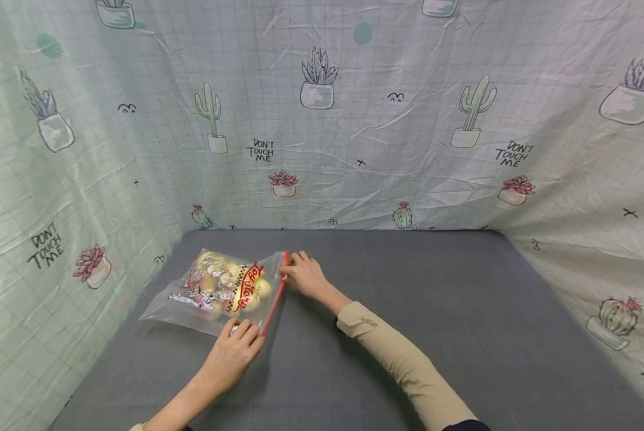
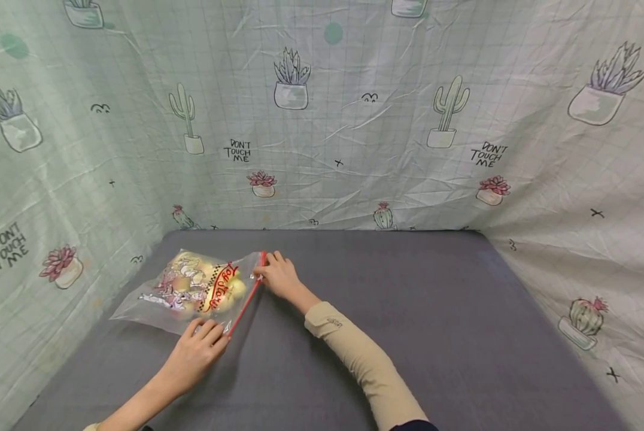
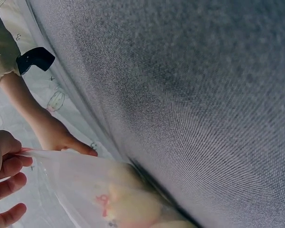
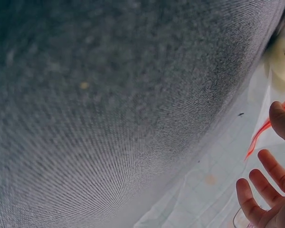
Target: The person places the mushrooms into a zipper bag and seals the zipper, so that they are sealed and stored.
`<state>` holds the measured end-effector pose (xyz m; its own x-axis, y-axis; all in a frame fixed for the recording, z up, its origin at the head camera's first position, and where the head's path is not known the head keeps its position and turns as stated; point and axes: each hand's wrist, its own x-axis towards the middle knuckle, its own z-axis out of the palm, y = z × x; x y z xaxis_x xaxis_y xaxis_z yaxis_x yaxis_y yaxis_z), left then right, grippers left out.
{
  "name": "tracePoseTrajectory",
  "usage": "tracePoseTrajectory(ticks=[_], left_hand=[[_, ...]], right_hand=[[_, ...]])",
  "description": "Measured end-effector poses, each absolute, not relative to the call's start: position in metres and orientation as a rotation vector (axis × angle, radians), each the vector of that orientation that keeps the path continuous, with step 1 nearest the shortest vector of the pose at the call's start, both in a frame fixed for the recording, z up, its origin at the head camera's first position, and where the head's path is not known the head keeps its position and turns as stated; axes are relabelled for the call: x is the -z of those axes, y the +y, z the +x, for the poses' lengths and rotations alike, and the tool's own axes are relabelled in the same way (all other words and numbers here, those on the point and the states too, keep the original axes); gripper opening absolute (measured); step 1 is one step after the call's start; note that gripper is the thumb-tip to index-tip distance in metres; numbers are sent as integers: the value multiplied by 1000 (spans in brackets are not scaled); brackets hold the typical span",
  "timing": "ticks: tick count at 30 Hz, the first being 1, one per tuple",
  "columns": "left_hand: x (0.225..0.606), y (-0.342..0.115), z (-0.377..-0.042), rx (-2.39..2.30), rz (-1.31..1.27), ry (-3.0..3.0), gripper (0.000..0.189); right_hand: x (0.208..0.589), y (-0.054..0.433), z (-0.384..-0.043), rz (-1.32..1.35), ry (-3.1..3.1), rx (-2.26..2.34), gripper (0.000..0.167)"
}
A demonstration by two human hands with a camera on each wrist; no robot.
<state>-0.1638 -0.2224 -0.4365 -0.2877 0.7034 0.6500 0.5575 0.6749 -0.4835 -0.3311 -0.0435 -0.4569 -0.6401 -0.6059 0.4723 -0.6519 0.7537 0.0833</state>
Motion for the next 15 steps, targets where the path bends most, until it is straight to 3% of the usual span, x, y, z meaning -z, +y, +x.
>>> tracePoseTrajectory(ticks=[15], left_hand=[[438, -227, -160, -222, -970, -2063, 41]], right_hand=[[459, -44, -338, 926, -2513, -136, 8]])
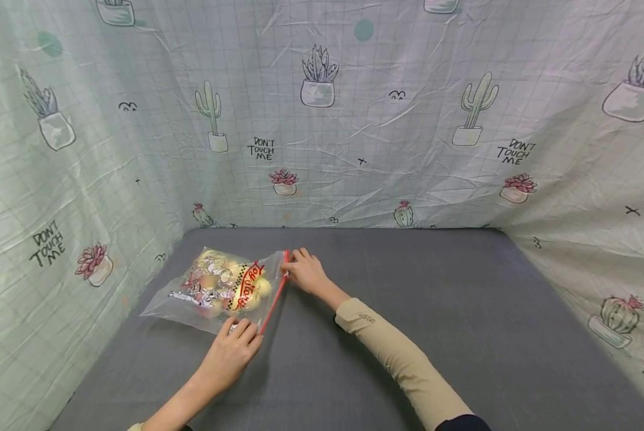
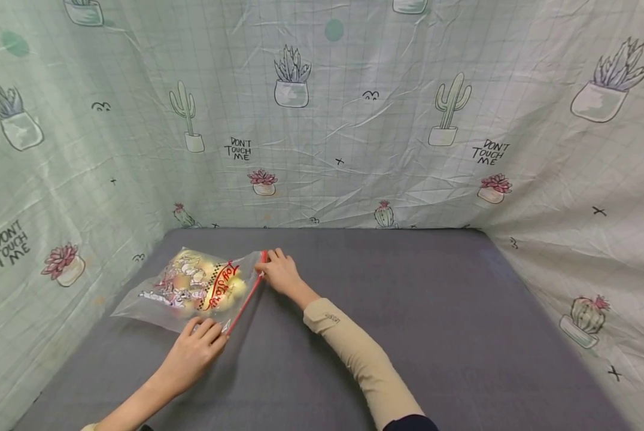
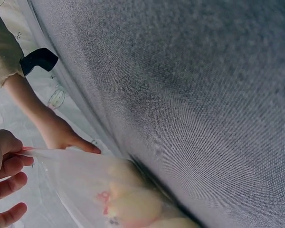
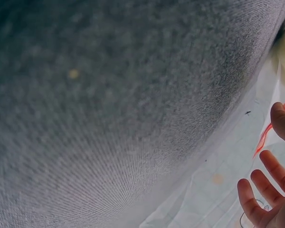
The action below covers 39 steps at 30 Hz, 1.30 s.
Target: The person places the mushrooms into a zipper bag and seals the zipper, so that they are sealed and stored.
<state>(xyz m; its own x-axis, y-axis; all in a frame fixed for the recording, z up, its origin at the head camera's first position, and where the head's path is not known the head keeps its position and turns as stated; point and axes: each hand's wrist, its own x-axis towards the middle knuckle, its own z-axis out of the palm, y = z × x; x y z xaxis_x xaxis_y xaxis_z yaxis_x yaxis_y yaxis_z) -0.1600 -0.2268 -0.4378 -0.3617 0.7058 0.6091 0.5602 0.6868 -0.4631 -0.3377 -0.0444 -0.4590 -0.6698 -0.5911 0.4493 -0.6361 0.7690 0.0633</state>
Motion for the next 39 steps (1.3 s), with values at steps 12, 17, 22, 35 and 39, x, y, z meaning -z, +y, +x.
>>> tracePoseTrajectory(ticks=[12, 17, 22, 35, 39], left_hand=[[435, -227, -159, -191, -975, -1989, 42], [437, -229, -158, -203, -973, -2015, 33], [437, -230, -155, -213, -968, -2027, 35], [435, -232, -150, -194, -962, -2015, 51], [433, -232, -149, -189, -958, -2009, 51]], right_hand=[[457, -43, -339, 912, -2558, -127, 11], [457, -43, -339, 910, -2548, -138, 10], [458, -43, -340, 902, -2543, -154, 10], [457, -42, -341, 884, -2566, -166, 10], [456, -42, -342, 861, -2591, -165, 10]])
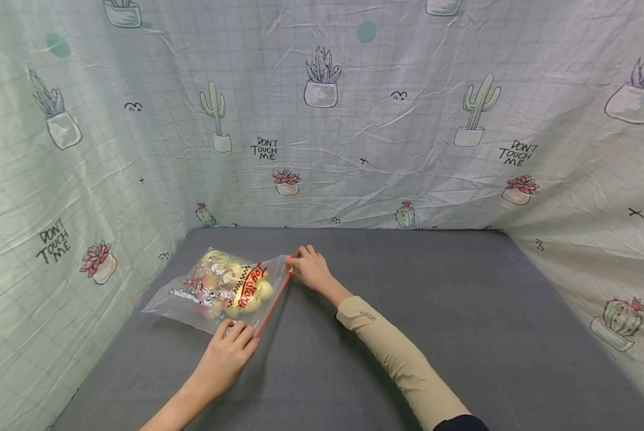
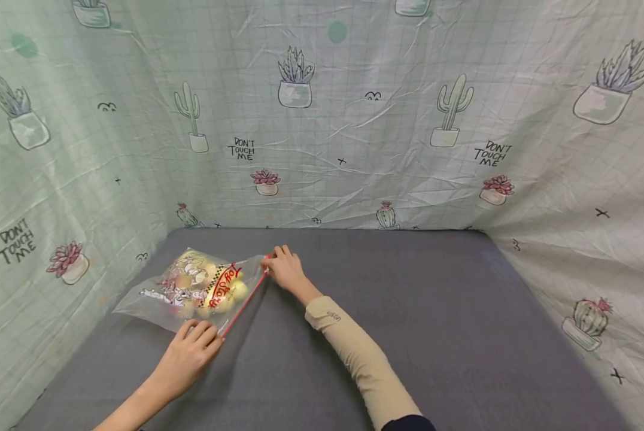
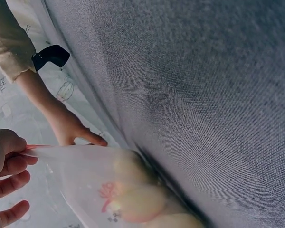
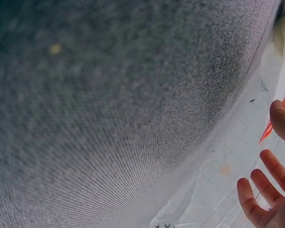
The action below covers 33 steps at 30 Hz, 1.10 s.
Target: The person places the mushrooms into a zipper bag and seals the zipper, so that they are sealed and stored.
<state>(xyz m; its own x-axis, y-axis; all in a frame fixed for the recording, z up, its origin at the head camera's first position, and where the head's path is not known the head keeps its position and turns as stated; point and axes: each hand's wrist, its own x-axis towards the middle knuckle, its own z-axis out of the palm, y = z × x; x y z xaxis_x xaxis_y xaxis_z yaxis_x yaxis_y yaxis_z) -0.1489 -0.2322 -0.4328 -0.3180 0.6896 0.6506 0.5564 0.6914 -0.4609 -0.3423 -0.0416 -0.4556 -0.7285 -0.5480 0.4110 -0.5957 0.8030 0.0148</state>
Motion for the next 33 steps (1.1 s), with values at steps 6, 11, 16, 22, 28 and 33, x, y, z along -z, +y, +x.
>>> tracePoseTrajectory(ticks=[6, 11, 16, 22, 28, 33], left_hand=[[433, -233, -147, -183, -946, -2009, 52], [434, -234, -146, -180, -936, -2019, 53], [433, -234, -146, -176, -940, -1989, 51], [432, -235, -146, -170, -941, -1961, 48], [431, -234, -143, -173, -941, -1956, 48], [430, -234, -141, -172, -939, -1955, 48]], right_hand=[[456, -41, -343, 851, -2604, -178, 10], [455, -41, -345, 838, -2605, -195, 10], [456, -41, -347, 815, -2632, -194, 11], [457, -40, -349, 787, -2665, -201, 10], [458, -37, -351, 741, -2715, -168, 9], [459, -35, -354, 727, -2716, -162, 10]])
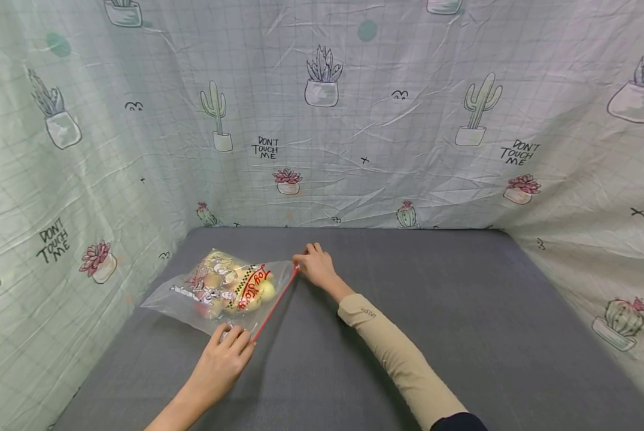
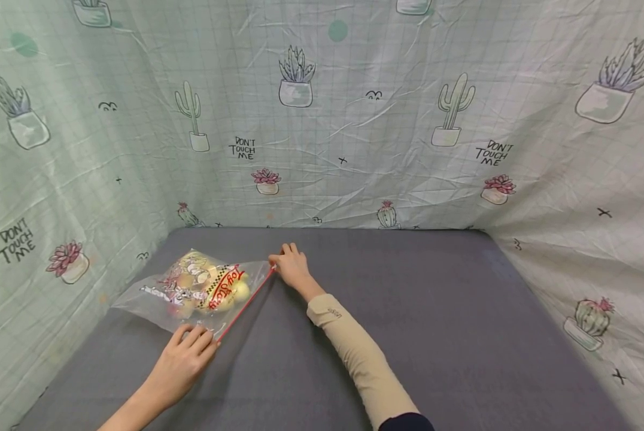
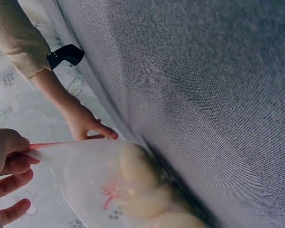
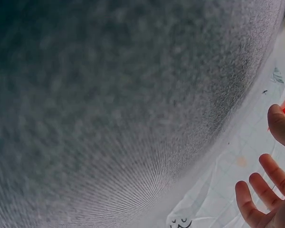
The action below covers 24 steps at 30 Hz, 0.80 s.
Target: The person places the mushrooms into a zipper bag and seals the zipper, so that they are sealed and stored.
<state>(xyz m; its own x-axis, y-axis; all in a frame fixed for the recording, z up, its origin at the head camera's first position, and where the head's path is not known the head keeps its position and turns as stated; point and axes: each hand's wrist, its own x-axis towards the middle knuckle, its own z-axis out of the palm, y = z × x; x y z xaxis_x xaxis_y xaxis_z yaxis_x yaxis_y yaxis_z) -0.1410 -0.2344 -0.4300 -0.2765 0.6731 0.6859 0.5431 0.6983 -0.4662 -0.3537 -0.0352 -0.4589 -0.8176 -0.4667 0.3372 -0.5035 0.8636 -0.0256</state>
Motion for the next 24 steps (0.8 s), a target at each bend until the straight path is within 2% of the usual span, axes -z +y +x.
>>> tracePoseTrajectory(ticks=[19, 24], left_hand=[[439, -228, -141, -198, -937, -1995, 52], [443, -226, -141, -149, -918, -2014, 33]], right_hand=[[457, -34, -356, 760, -2697, -135, 13], [455, -33, -353, 815, -2634, -109, 15]])
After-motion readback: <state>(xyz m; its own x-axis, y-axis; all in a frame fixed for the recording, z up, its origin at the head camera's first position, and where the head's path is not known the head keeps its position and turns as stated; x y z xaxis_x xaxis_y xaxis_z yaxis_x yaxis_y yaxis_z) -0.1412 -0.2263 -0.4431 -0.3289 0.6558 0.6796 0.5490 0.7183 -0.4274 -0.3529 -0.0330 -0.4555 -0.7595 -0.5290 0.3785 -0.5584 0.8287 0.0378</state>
